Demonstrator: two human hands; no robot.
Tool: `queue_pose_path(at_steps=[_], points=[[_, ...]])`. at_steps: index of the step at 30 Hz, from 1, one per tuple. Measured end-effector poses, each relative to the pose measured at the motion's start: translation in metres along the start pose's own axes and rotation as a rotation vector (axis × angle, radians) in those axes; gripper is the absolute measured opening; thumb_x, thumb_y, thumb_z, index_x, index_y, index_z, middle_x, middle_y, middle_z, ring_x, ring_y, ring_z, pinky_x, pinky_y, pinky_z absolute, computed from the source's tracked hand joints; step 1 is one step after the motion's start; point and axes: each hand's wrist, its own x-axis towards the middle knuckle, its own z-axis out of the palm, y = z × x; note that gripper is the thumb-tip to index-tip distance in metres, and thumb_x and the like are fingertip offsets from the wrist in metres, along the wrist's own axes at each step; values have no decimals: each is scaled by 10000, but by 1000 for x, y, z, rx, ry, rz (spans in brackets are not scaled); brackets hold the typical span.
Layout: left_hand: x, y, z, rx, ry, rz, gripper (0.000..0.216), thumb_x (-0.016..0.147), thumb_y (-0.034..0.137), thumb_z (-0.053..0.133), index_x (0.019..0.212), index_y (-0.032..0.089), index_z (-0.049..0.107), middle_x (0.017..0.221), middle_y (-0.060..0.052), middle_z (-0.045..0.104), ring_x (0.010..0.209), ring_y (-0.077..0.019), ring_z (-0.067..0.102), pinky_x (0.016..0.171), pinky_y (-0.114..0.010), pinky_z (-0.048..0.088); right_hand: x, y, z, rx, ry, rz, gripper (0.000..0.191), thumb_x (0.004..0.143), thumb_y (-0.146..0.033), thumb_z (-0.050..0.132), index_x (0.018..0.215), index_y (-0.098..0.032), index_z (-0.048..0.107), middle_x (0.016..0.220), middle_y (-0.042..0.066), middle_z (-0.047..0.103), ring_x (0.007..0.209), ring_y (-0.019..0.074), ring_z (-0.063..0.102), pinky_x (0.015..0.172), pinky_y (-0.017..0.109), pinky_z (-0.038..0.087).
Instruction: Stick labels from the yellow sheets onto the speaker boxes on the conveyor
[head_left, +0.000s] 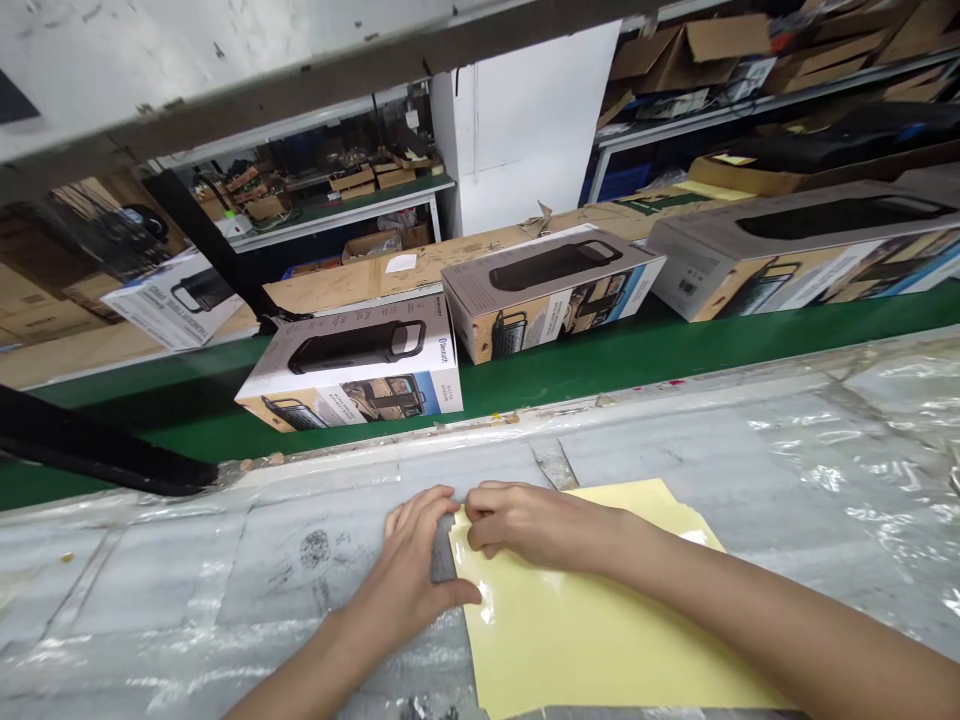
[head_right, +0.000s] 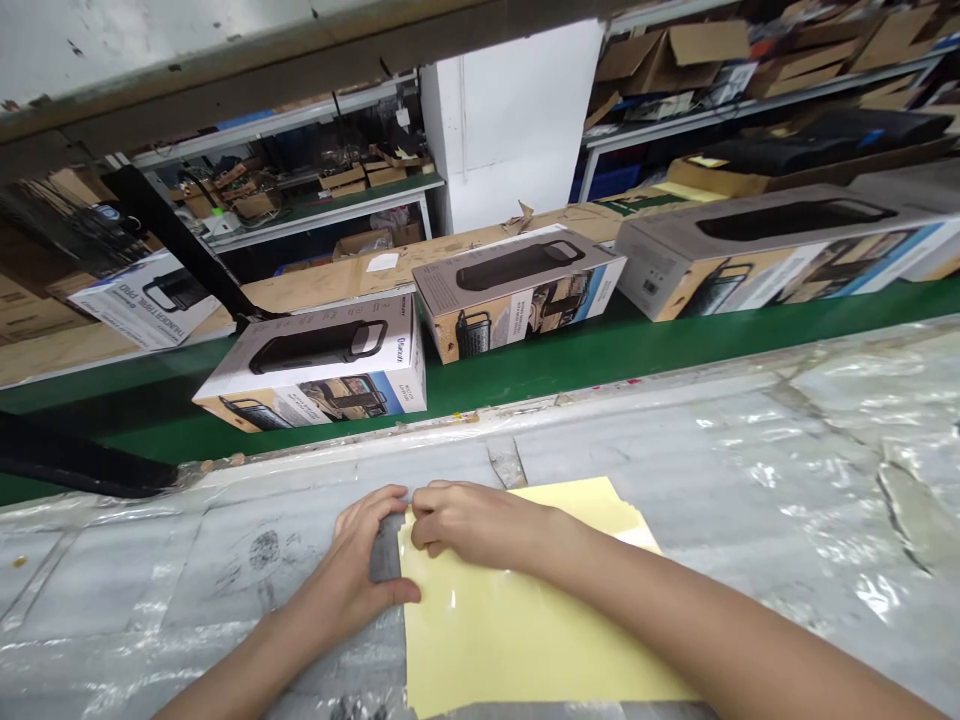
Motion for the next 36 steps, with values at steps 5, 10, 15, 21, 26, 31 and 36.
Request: queue_pose_path(at_steps=[5,10,15,21,26,31,36], points=[[-2,-6,3,2,34,24,763,712,333,936,1362,276,540,1548,-150,523,1435,-380,495,1163,-585,417,-4,4,4,56,53,-11,199,969,-48,611,1049,-150,762,972,71,625,927,182,591,764,253,470],[-3,-17,10,60,93,82,760,730,286,913,1383,298,523,1544,-127,532,1419,-372,512,1151,-568,433,-5,5,6,124,49,5,172,964,-62,629,930,-154,771,965,62,615,914,179,596,816,265,487],[-10,-15,14,152,125,155,676,772,224,861,1349,299,518,1585,-138,472,1433,-376,481,1126,-560,437,-10,5,1,494,105,150,130,901,-63,700,840,-175,719,1068,56,599,880,142,610,823,261,501],[1,29,-20,227,123,307,259,851,120,699,1026,243,554,1133,-65,660,1080,-257,630,900,-394,507,-31,27,-42,1014,308,375,287,766,-404,885,762,-187,698,1062,71,690,917,179,662,805,315,535],[121,65,-94,300,465,157,227,915,364,644,1058,193,603,1146,-123,664,1146,-300,609,991,-426,477,-15,54,-90,1047,608,589,404,678,-439,946,812,-186,662,690,2,682,610,138,620,640,300,529],[222,56,-127,376,295,-319,669,827,430,709,1413,137,577,1594,-218,468,1529,-433,346,1204,-521,324,48,76,-128,993,885,637,385,688,-184,927,919,-188,620,658,-27,647,598,119,600,542,227,496],[216,20,-134,463,271,-345,721,905,414,569,1556,126,451,1700,-179,298,1601,-348,222,1278,-493,220,123,91,-129,859,923,672,281,777,-11,773,804,-196,562,581,-52,573,533,107,545,457,203,433]])
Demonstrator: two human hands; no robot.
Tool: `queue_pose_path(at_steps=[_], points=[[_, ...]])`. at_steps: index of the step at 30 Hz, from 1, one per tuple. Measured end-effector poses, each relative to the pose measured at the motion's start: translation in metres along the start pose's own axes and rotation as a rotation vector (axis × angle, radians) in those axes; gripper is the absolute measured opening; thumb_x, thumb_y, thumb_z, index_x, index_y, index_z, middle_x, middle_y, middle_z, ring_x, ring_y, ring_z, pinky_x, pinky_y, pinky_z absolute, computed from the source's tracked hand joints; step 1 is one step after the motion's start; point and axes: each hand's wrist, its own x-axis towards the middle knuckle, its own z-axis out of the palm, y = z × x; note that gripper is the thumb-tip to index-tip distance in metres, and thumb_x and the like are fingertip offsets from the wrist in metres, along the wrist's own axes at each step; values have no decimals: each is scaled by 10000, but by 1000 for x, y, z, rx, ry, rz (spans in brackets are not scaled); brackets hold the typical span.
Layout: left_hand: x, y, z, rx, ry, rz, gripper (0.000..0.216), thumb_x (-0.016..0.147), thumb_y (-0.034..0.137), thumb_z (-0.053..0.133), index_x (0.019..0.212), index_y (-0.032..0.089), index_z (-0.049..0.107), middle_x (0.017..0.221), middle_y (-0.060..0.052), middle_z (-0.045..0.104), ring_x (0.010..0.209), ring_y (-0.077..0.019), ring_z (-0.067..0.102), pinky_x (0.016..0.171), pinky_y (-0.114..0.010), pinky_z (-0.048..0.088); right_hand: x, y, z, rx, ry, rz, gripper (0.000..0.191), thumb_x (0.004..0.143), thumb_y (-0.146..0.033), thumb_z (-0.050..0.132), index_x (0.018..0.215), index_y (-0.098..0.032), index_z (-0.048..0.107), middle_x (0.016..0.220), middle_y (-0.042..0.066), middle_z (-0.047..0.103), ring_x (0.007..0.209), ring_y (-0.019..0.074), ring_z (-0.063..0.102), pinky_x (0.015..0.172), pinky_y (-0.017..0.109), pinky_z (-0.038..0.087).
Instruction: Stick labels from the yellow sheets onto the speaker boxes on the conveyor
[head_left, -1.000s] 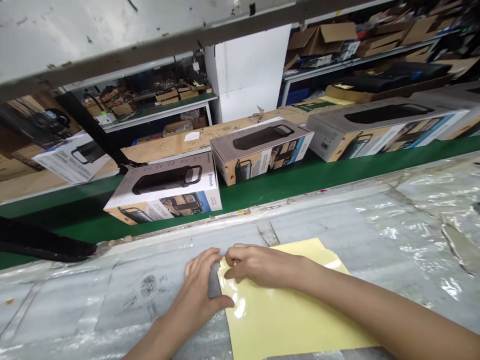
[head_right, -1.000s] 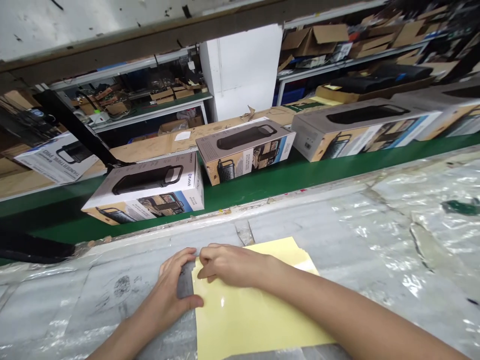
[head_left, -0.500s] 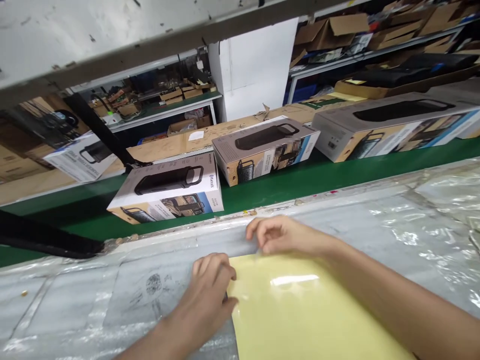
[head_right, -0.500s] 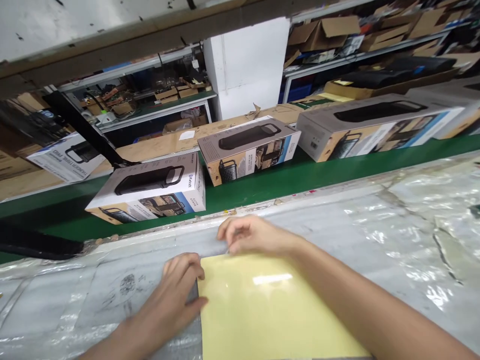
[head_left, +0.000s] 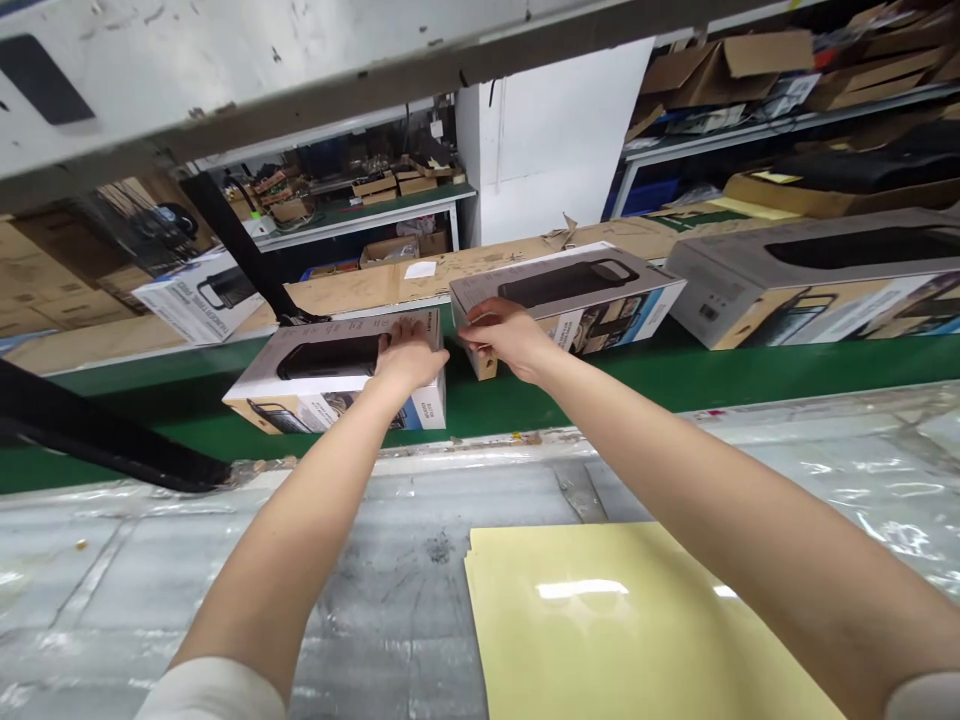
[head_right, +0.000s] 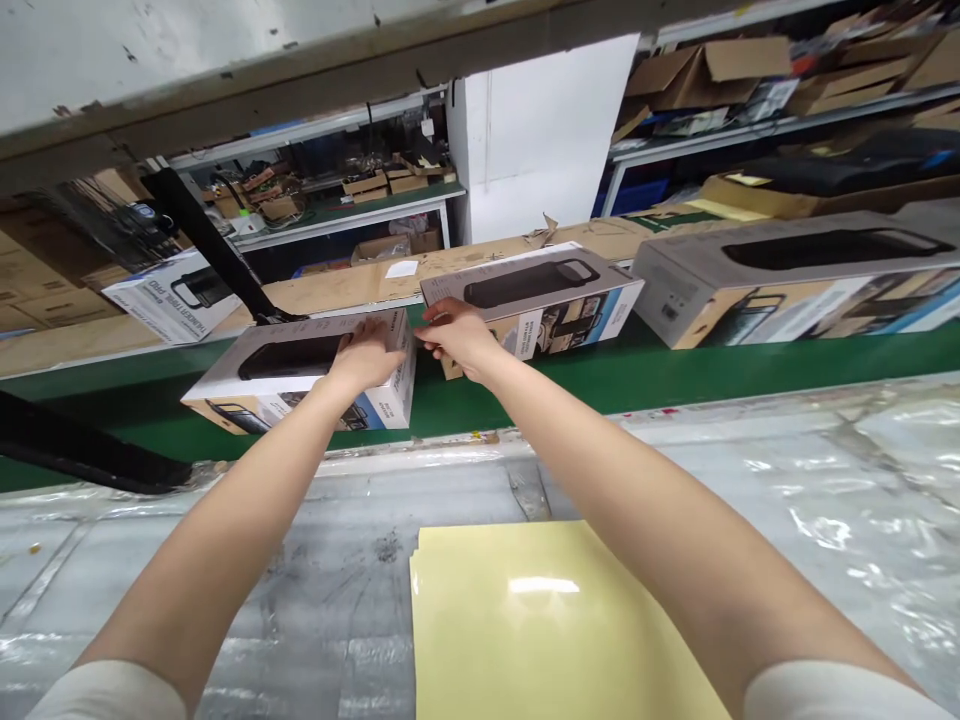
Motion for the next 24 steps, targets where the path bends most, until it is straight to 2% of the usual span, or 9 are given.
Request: queue_pose_path(at_steps=[2,4,7,9,17,24], points=[[-5,-16,-3,9,8,-5,701,917,410,550,1551,129,451,1702,-165,302,1603,-324,223,1283,-454,221,11,4,24,-22,-22,-8,295,771,4,763,791,-202,552,572,-60,558,521,109,537,439,203,419],[-9,-26,-7,-7,38,-15,690,911,412,564,1533,131,462,1675,-166,366,1576,-321,298,1266,-415,262,19,7,45,-36,-34,-15,309,761,12,757,781,-208,540,570,-67,547,518,110,536,435,202,413],[-13,-31,-10,-62,93,-54,713,873,429,630,1506,142,472,1574,-177,501,1475,-343,453,1186,-391,377,29,12,67,-83,-35,-5,314,755,6,745,770,-215,523,570,-70,530,515,117,537,436,208,409],[-14,-32,-9,-95,113,-72,749,849,447,671,1498,135,466,1522,-191,542,1428,-370,492,1134,-408,424,36,15,75,-128,-25,13,309,747,-3,746,778,-217,526,576,-69,525,506,120,528,439,218,407],[-9,-39,-4,-139,133,-78,763,834,476,718,1476,153,460,1471,-215,578,1413,-406,498,1103,-428,423,49,12,88,-263,13,113,389,653,61,797,756,-222,550,569,-55,491,518,130,506,426,227,371],[-12,-46,-6,-147,148,-65,754,835,423,725,1482,151,449,1437,-209,613,1370,-395,550,1053,-409,460,47,3,84,-194,-72,259,343,767,-60,865,713,-205,559,503,-54,473,465,117,483,414,250,464]])
